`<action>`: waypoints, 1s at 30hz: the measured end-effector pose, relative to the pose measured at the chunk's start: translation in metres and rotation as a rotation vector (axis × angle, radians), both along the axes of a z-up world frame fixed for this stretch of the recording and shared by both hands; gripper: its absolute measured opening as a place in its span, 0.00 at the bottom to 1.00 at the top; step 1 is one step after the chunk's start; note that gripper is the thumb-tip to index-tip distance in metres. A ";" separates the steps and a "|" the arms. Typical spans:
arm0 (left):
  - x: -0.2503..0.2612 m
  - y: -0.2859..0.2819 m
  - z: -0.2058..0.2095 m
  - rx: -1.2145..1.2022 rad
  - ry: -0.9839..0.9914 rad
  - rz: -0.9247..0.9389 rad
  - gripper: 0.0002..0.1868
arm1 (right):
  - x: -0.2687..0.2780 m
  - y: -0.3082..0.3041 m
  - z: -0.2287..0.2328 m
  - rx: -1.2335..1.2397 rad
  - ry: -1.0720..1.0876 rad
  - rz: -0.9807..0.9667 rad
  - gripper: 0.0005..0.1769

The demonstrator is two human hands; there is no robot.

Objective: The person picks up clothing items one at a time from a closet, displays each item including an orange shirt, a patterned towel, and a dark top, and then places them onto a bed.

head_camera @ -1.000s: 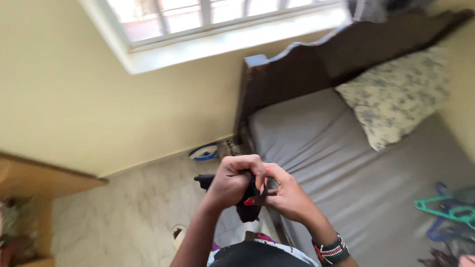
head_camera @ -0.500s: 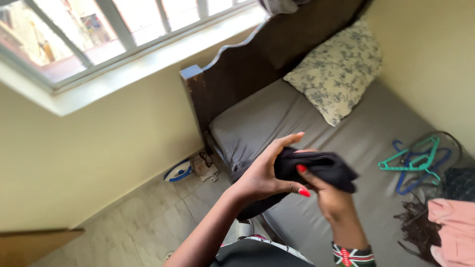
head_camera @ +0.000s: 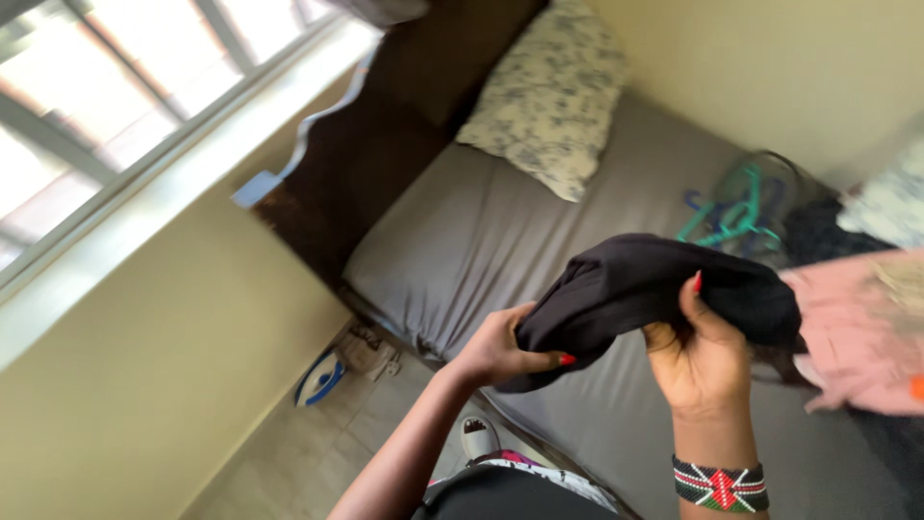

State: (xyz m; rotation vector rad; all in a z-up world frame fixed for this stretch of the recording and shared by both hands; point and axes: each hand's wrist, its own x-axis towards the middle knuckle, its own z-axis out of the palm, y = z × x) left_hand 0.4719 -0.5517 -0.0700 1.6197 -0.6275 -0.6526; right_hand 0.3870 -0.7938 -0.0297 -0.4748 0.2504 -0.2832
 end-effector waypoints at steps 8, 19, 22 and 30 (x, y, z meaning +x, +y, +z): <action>0.003 -0.030 -0.040 0.256 0.105 -0.184 0.21 | -0.054 -0.055 0.002 -0.048 -0.087 -0.325 0.15; 0.023 -0.073 -0.062 0.317 -0.141 -0.151 0.21 | -0.134 -0.086 -0.011 0.004 -0.095 -0.608 0.09; 0.023 -0.081 -0.071 0.452 -0.175 -0.146 0.20 | -0.156 -0.093 -0.011 0.041 -0.075 -0.714 0.12; 0.013 -0.124 -0.124 0.189 0.726 0.164 0.21 | -0.193 -0.071 -0.010 -0.516 0.523 -0.759 0.15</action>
